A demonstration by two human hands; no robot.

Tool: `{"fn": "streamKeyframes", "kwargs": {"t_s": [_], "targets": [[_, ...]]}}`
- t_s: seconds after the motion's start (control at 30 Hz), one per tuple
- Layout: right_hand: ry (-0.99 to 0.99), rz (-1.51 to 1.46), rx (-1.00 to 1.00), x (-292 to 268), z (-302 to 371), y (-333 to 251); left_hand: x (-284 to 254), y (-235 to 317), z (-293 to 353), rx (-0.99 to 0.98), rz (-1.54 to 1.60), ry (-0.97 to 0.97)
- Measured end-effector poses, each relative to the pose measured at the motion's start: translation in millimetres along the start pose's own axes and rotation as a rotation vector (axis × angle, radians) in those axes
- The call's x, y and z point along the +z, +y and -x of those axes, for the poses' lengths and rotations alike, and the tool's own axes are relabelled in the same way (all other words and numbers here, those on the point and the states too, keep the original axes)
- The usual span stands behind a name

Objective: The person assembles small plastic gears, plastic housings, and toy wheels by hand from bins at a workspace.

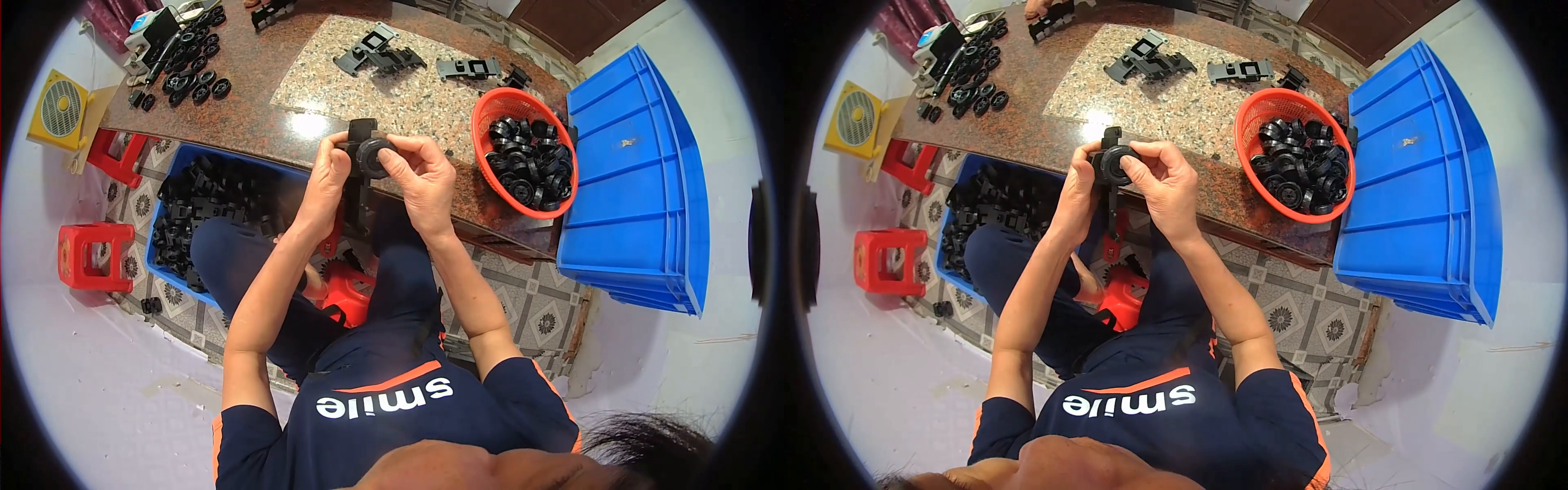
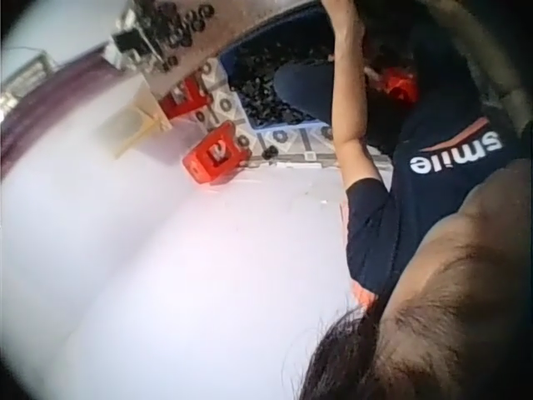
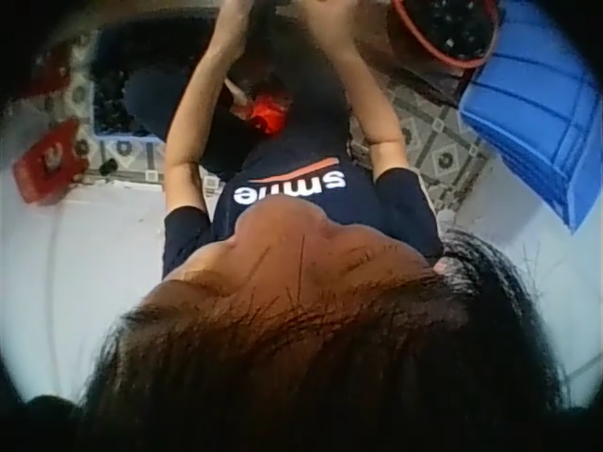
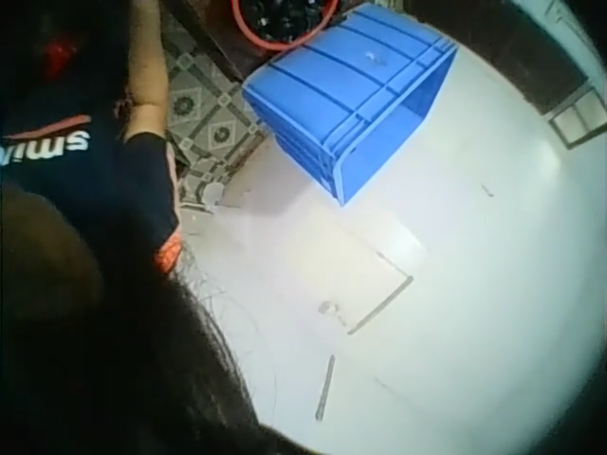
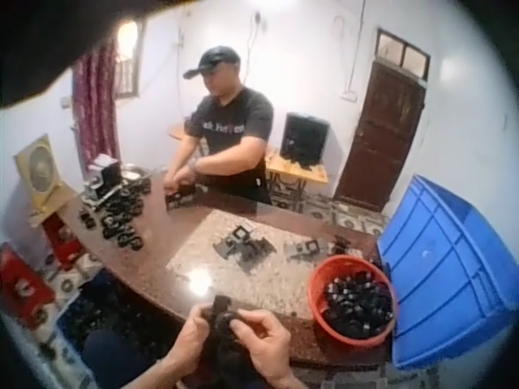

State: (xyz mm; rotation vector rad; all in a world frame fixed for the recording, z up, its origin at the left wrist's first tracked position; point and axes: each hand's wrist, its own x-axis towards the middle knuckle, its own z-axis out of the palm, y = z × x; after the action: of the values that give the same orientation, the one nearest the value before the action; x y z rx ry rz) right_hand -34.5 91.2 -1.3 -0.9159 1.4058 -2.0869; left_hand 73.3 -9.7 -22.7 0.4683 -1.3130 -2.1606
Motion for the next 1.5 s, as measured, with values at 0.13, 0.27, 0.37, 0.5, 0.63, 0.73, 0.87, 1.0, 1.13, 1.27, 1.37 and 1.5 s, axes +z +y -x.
{"fn": "streamKeyframes", "kwargs": {"t_s": [0.13,0.27,0.37,0.5,0.63,0.73,0.87,1.0,1.13,1.27,1.37,1.5], "targets": [[-0.017,-0.052,0.033,4,3,-5,-6,-4,-2,0.028,-0.052,-0.046],[-0.002,-0.005,0.024,0,1,1,-3,-4,0,-0.008,0.062,-0.05],[-0.106,-0.006,0.106,-13,-4,6,-3,-10,-4,-0.006,-0.02,-0.087],[-0.212,-0.017,0.228,-25,-6,10,4,-1,-1,-0.082,-0.143,-0.043],[-0.296,-0.181,0.136,-28,7,10,14,0,10,0.05,-0.323,-0.16],[-0.278,-0.139,0.119,-42,6,-1,15,-17,5,0.101,-0.277,-0.186],[-0.204,0.253,0.064,-99,-49,-9,31,2,6,-0.175,-0.118,-0.069],[0.174,1.742,-0.306,-231,-126,6,32,8,-31,-0.335,0.153,0.111],[-0.075,1.508,0.14,-273,-136,24,23,23,-52,-0.326,0.059,0.165],[0.065,1.605,0.132,-231,-128,19,-4,19,-61,-0.207,0.155,0.196],[0.299,1.326,-0.293,-196,-109,-2,-4,7,-61,-0.193,0.201,0.201],[0.024,0.233,0.079,-101,-57,-33,6,4,-66,-0.208,0.203,0.22]]}}
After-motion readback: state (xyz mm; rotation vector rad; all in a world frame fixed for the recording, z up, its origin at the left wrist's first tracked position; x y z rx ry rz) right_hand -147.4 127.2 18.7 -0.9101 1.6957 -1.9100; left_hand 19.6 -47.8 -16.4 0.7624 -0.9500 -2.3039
